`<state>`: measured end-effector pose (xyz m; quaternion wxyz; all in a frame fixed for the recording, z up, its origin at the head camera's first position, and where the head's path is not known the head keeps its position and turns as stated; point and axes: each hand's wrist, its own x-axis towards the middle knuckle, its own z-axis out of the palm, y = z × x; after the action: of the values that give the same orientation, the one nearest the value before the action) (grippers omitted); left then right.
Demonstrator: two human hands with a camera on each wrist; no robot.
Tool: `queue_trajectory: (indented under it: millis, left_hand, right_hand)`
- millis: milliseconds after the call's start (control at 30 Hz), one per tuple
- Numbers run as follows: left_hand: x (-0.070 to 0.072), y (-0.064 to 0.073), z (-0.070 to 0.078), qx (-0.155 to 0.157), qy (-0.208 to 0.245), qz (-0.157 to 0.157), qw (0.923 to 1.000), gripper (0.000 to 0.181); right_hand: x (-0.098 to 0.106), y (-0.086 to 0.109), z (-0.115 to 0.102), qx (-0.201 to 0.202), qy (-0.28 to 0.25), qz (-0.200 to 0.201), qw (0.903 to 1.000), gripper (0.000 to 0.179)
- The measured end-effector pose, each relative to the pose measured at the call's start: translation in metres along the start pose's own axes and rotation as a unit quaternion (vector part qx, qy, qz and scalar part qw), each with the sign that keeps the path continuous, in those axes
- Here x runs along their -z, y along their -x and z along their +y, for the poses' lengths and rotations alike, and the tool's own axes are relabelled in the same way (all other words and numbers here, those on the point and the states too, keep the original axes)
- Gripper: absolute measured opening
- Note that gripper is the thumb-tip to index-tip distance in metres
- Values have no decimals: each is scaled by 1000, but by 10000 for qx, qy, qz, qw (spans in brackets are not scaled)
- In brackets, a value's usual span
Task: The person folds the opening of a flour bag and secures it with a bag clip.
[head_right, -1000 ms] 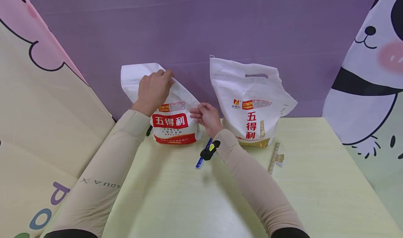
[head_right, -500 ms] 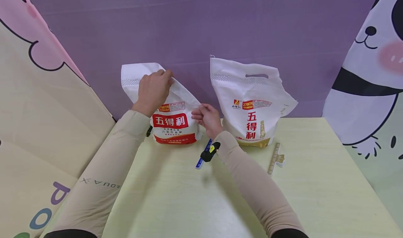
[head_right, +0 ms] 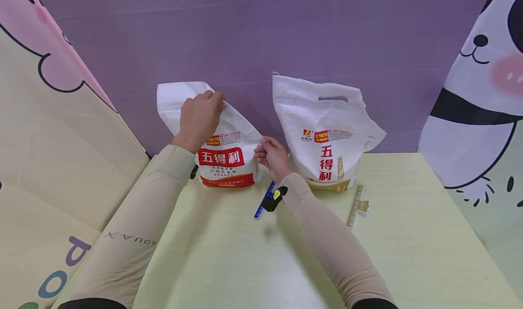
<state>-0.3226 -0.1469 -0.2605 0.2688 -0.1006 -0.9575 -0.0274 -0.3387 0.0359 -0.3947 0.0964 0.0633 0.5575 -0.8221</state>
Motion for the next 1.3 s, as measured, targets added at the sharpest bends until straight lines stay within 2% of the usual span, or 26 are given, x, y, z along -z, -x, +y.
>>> queue_trajectory:
  millis: [267,500,733,1300]
  left_hand:
    - [-2,0,-1,30,26,4,10000,24]
    - [-1,0,0,92,65,-27,9999,27]
    - [1,1,1,151,112,-72,9998,29]
    - [0,1,-1,105,124,1,9999,27]
  right_hand:
    - [4,-2,5,34,-93,7,10000,29]
    - [7,0,9,-155,-15,149,9998,30]
    - [12,0,12,-102,-62,106,9999,31]
    - [29,28,23,-237,-41,-278,9993,34]
